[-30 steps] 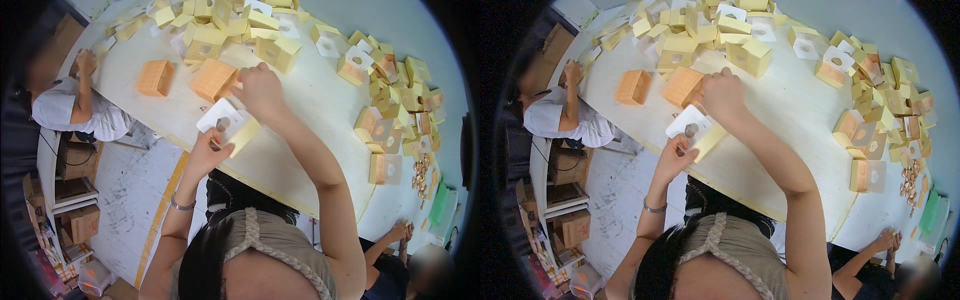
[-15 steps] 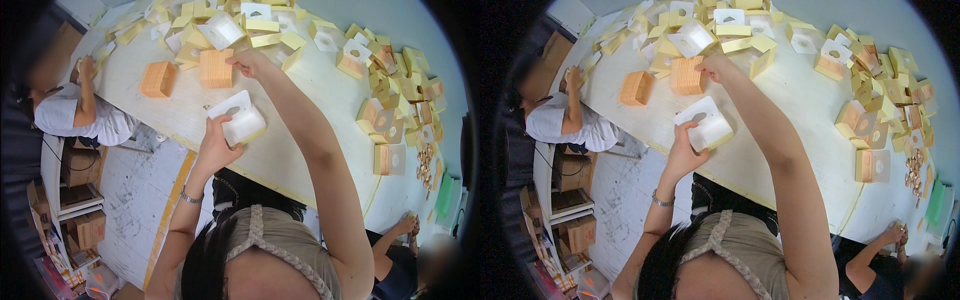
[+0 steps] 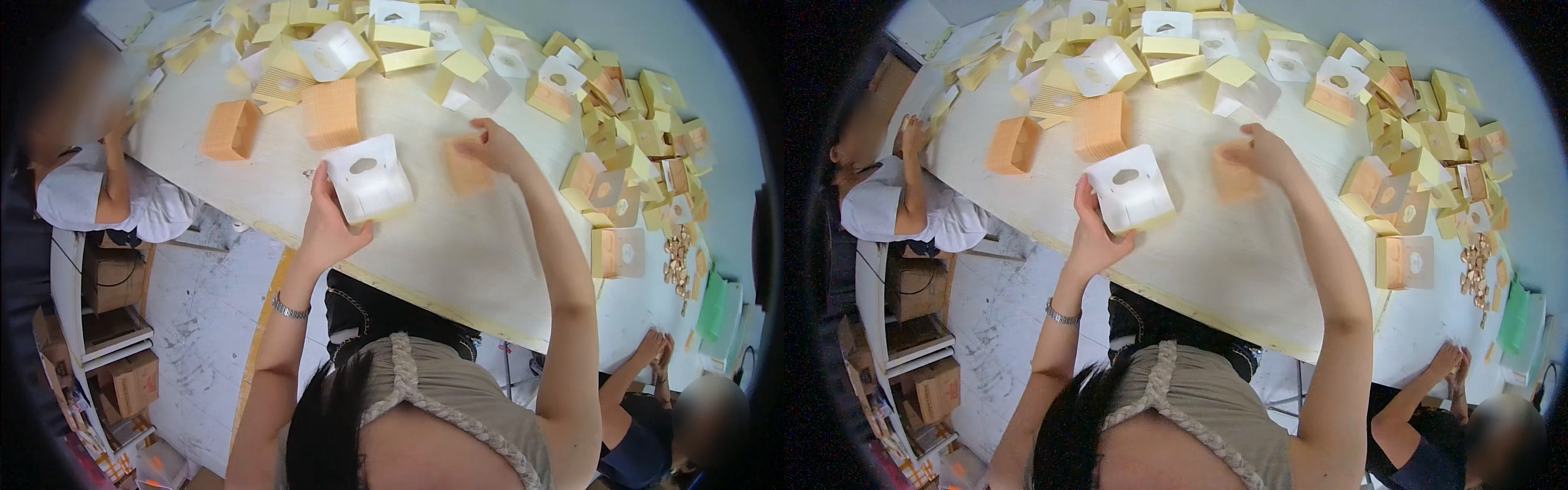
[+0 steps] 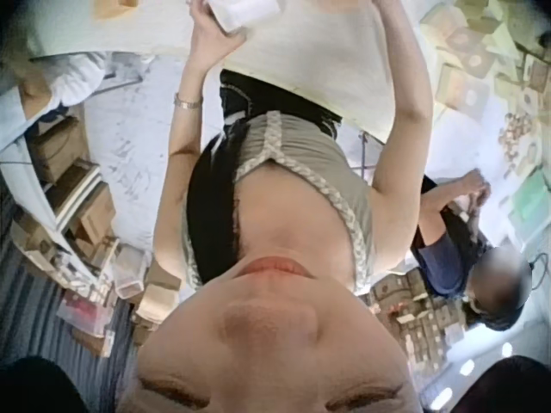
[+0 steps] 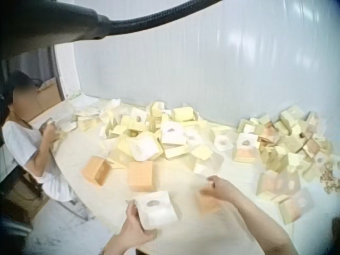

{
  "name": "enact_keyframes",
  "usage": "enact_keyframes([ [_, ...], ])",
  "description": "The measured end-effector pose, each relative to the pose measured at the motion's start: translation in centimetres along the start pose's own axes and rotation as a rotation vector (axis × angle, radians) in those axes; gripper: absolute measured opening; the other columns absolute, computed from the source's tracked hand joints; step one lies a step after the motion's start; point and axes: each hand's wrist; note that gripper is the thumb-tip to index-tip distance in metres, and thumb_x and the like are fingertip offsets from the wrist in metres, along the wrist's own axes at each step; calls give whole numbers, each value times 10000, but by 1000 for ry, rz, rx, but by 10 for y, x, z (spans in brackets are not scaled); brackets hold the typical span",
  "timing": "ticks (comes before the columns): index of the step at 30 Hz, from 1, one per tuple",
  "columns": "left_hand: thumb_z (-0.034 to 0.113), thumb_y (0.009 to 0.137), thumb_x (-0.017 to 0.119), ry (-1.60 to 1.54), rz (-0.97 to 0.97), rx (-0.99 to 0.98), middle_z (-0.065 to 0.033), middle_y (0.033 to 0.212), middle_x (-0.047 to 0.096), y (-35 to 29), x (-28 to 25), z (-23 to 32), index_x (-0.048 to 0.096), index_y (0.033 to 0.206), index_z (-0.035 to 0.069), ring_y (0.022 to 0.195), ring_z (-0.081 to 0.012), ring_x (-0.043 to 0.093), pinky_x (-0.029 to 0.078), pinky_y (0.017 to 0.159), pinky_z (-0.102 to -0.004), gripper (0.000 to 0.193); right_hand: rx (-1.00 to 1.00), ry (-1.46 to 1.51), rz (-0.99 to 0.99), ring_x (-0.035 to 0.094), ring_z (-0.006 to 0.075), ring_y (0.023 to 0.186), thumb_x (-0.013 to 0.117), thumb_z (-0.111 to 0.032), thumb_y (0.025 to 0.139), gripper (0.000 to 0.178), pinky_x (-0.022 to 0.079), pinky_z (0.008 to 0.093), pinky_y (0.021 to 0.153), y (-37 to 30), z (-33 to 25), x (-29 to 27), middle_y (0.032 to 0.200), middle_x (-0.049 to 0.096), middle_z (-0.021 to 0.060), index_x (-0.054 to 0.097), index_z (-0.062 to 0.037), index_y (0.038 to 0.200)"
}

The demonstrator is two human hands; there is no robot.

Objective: The person repeatedly picks up flat white paper pieces and orange corrugated inserts, folds the white pieces into small box shapes, inserts the orange pieces inside, and places the finished boxes on the table. The process is continuous and repetitive throughout the clip.

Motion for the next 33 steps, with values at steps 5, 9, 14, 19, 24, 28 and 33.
enact_keyframes([
  [5, 128, 699, 830, -33, -26, -95, -304, 1350, 430, 24, 23, 15, -30, 1456, -42, 1238, -372, 503, 448, 1001, -402, 1158, -277, -634, 616, 439, 421, 1226, 720, -420, 808, 721, 475, 558, 870, -69, 43, 66, 1446, 361, 263, 446, -135, 1410],
  [9, 143, 707, 835, -20, -84, -82, -274, 1360, 451, 23, 28, 10, 31, 1460, -37, 1236, -361, 517, 454, 995, -382, 1116, -29, -692, 698, 487, 401, 1168, 687, -289, 837, 613, 464, 542, 886, -104, 61, 64, 1416, 407, 260, 479, -147, 1396],
  [14, 135, 675, 859, 41, -309, -205, -206, 1392, 443, 33, 29, 30, 100, 1480, 46, 1266, -294, 497, 454, 996, -372, 1110, -710, -444, 540, 563, 328, 1036, 690, -110, 739, 464, 453, 386, 904, -136, 2, 38, 1283, 551, 181, 647, -109, 1201],
  [19, 197, 611, 890, 12, -324, -185, -202, 1292, 536, 33, 30, 31, 246, 1455, 36, 1172, -352, 560, 487, 940, -384, 1074, -984, -643, 194, 522, 276, 1132, 715, -93, 649, 357, 420, 386, 954, -92, -36, 33, 1276, 572, 99, 703, -85, 1005],
  [24, 199, 599, 889, 6, -319, -234, -193, 1281, 545, 37, 28, 32, 283, 1451, 53, 1167, -364, 553, 488, 933, -395, 1055, -1143, -436, -1, 487, 295, 1180, 728, -96, 691, 406, 390, 423, 1006, -62, -37, 41, 1377, 489, 97, 671, -140, 1091],
  [28, 198, 599, 884, 44, -293, -166, -196, 1267, 547, 33, 31, 25, 262, 1460, 52, 1152, -370, 554, 489, 928, -406, 1073, -1062, -659, 111, 497, 318, 1154, 713, -135, 741, 383, 418, 411, 1010, -89, -39, 24, 1376, 454, 131, 657, -140, 1119],
  [33, 205, 601, 881, 52, -313, -169, -193, 1272, 539, 34, 31, 29, 277, 1441, 51, 1128, -378, 561, 496, 906, -407, 1047, -910, -628, 244, 505, 319, 1136, 710, -102, 741, 349, 512, 362, 898, -97, -31, 29, 1293, 502, 144, 668, -95, 1087],
])
Point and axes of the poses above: each hand's wrist, its own y-axis towards the middle knuckle, its own x-axis out of the palm, z = x × y
